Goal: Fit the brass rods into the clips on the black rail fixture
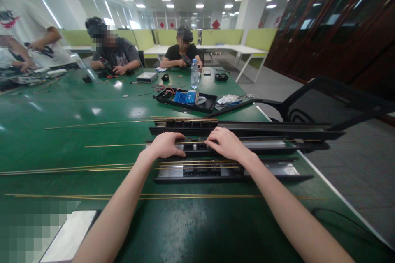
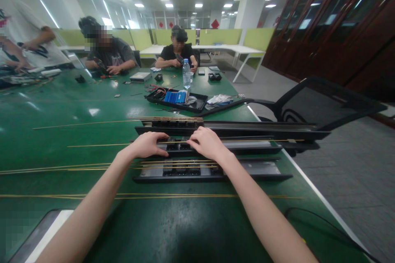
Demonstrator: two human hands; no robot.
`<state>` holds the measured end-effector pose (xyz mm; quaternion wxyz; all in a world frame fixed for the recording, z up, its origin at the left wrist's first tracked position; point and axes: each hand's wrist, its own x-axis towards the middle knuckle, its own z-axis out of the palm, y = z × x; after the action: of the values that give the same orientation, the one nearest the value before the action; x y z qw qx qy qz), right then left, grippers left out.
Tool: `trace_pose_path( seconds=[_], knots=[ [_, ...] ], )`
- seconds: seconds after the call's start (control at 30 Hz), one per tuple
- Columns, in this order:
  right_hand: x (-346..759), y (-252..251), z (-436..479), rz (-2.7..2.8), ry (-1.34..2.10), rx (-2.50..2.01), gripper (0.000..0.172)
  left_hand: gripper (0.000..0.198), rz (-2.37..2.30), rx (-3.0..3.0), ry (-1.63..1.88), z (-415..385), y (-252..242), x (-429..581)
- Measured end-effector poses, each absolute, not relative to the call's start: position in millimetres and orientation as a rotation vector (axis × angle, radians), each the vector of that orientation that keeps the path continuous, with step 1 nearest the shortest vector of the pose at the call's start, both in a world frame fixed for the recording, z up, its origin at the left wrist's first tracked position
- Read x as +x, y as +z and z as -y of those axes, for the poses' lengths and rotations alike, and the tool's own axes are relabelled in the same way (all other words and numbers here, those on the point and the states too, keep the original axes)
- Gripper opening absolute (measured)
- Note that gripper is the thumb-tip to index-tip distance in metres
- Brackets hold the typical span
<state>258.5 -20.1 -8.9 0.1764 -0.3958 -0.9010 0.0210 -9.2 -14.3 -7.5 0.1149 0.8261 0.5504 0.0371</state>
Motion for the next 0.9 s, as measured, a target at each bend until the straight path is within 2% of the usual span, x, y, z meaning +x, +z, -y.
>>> trace_pose_path(
  seconds=[0.9],
  knots=[
    [271, -8, 16, 2.58, 0.099, -1.15, 0.029, 0.073, -1.629, 2.406, 0.1, 15, -7, -9]
  ],
)
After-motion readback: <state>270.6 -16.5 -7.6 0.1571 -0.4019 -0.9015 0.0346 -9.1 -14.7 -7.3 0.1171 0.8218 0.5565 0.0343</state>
